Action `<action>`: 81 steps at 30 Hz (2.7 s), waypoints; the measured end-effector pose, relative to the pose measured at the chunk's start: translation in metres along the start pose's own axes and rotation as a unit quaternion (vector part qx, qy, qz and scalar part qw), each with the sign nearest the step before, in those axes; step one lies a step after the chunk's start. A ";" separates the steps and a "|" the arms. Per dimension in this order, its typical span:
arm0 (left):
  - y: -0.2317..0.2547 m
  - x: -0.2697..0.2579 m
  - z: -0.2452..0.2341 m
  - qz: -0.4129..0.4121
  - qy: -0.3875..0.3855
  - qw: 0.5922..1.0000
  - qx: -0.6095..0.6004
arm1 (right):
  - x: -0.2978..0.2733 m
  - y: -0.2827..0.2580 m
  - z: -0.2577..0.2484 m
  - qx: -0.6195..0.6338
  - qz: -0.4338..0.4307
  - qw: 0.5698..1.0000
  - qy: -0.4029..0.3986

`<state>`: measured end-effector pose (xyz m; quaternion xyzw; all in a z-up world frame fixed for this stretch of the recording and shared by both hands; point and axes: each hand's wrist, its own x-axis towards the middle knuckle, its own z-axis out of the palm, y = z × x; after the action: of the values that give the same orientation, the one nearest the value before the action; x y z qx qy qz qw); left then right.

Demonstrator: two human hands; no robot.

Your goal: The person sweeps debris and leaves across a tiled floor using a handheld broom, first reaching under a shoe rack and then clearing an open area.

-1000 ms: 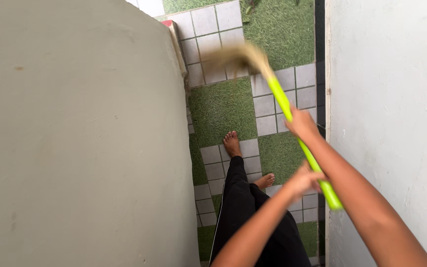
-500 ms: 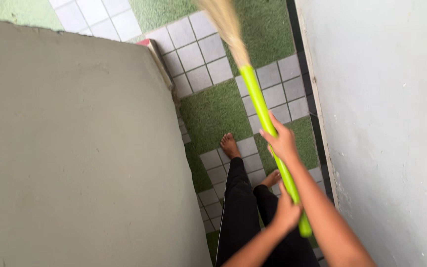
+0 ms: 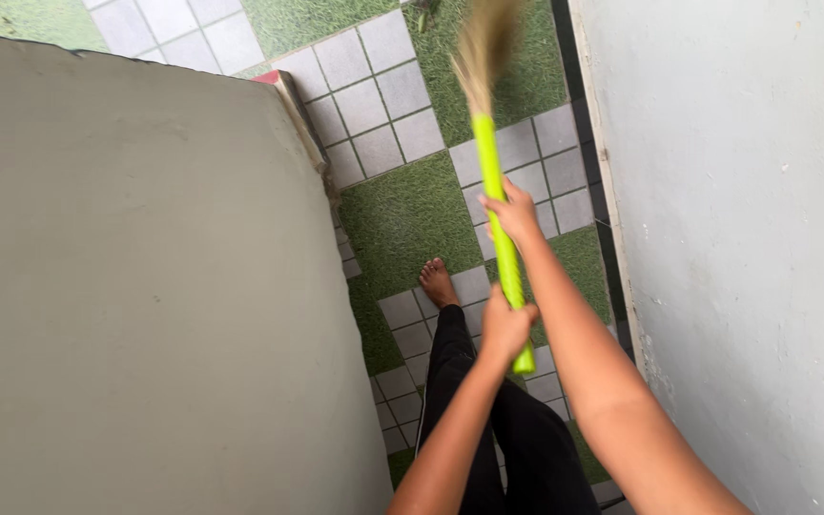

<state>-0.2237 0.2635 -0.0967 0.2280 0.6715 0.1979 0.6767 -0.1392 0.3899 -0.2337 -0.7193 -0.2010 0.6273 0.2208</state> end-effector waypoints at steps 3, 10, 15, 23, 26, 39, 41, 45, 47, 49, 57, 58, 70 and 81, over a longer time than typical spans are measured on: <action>0.026 -0.012 0.002 0.020 0.033 0.999 0.012 | -0.010 -0.038 0.008 0.064 -0.026 0.997 -0.042; -0.001 -0.096 -0.018 0.060 -0.019 0.997 0.048 | -0.119 -0.029 0.007 0.025 -0.053 0.998 0.021; -0.029 -0.104 -0.043 -0.102 -0.044 0.989 -0.096 | -0.116 0.025 0.023 0.029 0.016 0.998 0.061; 0.006 -0.020 -0.073 0.038 0.114 0.989 -0.084 | -0.021 -0.032 0.126 -0.034 -0.031 0.993 -0.107; 0.031 -0.033 -0.071 0.029 0.108 0.992 -0.058 | -0.043 -0.074 0.125 0.013 -0.060 0.987 -0.147; 0.002 -0.085 -0.004 -0.023 -0.099 0.991 0.087 | -0.097 0.030 -0.063 0.062 0.045 0.990 0.115; 0.006 -0.060 -0.004 -0.014 -0.092 0.988 0.124 | -0.068 0.048 -0.064 0.080 0.106 0.985 0.112; 0.030 -0.015 -0.022 -0.113 -0.047 0.991 0.048 | -0.008 0.031 -0.009 0.000 0.097 0.995 0.018; 0.048 0.004 -0.038 -0.099 -0.008 0.995 -0.005 | 0.018 -0.002 0.024 -0.037 0.061 0.997 0.002; 0.062 0.019 -0.048 -0.073 0.002 0.997 -0.007 | 0.033 -0.035 0.047 -0.019 0.007 0.999 -0.050; 0.093 0.017 0.001 0.029 -0.062 0.996 0.054 | -0.005 -0.141 0.023 -0.009 -0.090 0.991 -0.097; 0.099 0.009 0.003 0.006 -0.102 0.994 0.047 | -0.018 -0.146 0.013 -0.024 -0.076 0.995 -0.055; 0.151 0.115 0.050 -0.114 -0.027 0.986 0.123 | 0.116 -0.109 -0.044 -0.062 0.075 0.995 0.025; 0.181 0.089 0.097 -0.008 -0.045 0.995 0.086 | 0.087 -0.191 -0.081 -0.012 -0.016 1.000 -0.014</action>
<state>-0.1184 0.4582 -0.0658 0.2891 0.6569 0.1233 0.6853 -0.0495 0.5913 -0.1863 -0.7098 -0.2227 0.6313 0.2193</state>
